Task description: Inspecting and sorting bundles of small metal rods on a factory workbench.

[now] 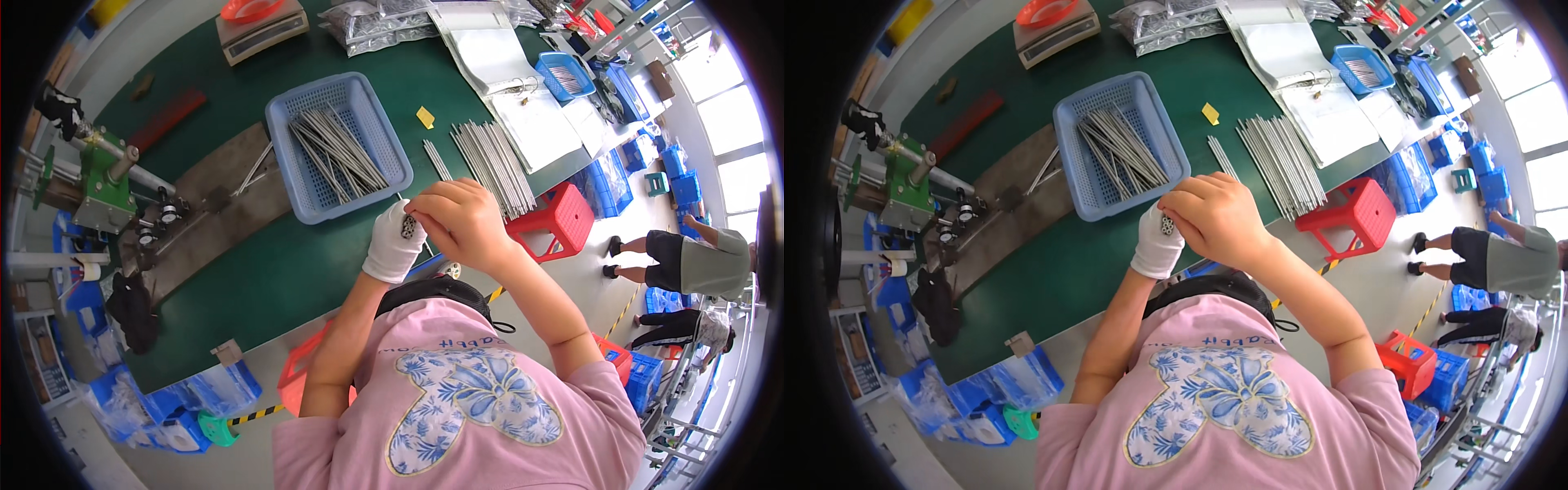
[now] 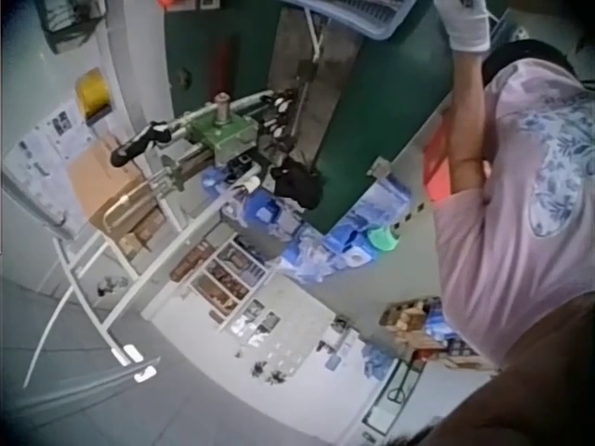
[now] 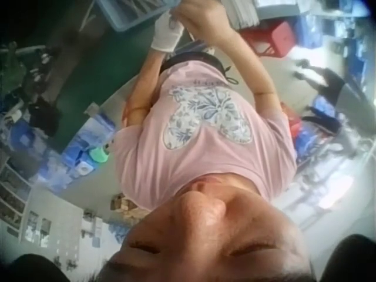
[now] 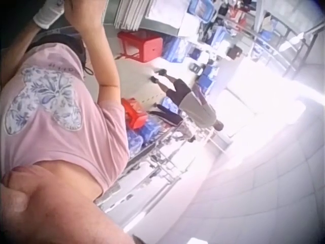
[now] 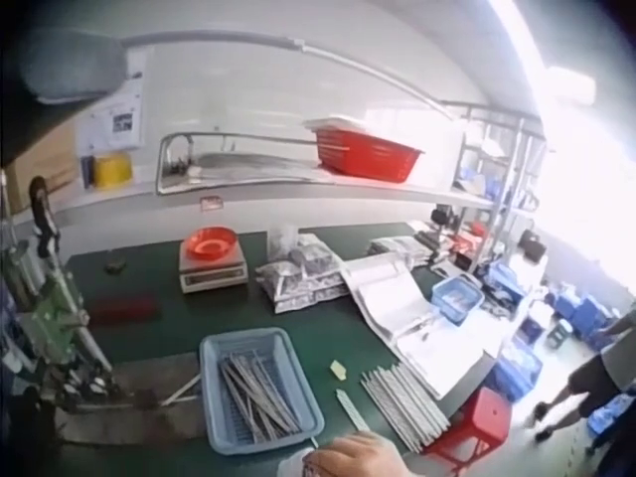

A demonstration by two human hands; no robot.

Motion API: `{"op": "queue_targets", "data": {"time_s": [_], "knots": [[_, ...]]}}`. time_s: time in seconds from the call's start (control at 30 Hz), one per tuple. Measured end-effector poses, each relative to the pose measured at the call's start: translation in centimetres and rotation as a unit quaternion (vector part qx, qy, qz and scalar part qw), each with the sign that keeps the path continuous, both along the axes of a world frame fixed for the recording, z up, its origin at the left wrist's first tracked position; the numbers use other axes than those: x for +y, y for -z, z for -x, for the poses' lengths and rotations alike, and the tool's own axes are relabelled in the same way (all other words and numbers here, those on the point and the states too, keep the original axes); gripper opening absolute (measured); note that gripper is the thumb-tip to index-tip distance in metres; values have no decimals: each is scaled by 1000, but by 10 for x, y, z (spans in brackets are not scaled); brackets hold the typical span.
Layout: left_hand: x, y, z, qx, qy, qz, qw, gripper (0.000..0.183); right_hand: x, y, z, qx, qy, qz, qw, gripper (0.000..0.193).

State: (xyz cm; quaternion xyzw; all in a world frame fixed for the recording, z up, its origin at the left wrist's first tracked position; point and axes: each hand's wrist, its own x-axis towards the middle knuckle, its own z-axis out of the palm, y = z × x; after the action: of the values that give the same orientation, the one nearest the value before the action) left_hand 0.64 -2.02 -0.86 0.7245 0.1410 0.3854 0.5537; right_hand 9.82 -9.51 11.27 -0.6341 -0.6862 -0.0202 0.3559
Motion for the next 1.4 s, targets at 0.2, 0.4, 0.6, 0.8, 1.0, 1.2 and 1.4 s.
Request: {"op": "queue_targets", "data": {"time_s": [0.2,0.4,0.6,0.8,1.0,1.2,1.4], "knots": [[1,5,-3,12,1,10,1000,19,3,-2,-4,-24,0,43,999,12],[3,1,-2,26,-6,-9,1000,19,6,-6,-6,-46,-5,30,998,10],[3,-17,1,48,-26,-13,998,16,2,-15,-8,-64,30,-11,997,7],[5,-19,3,56,-15,14,998,14,1,-2,-11,6,13,20,1000,8],[5,-18,3,57,-18,6,998,13,3,-2,-10,11,10,25,1000,7],[5,-19,1,61,-16,8,998,16,3,-2,-12,21,16,28,999,8],[5,-8,-3,45,-16,-32,998,20,3,-9,-8,-109,21,32,993,8]]}}
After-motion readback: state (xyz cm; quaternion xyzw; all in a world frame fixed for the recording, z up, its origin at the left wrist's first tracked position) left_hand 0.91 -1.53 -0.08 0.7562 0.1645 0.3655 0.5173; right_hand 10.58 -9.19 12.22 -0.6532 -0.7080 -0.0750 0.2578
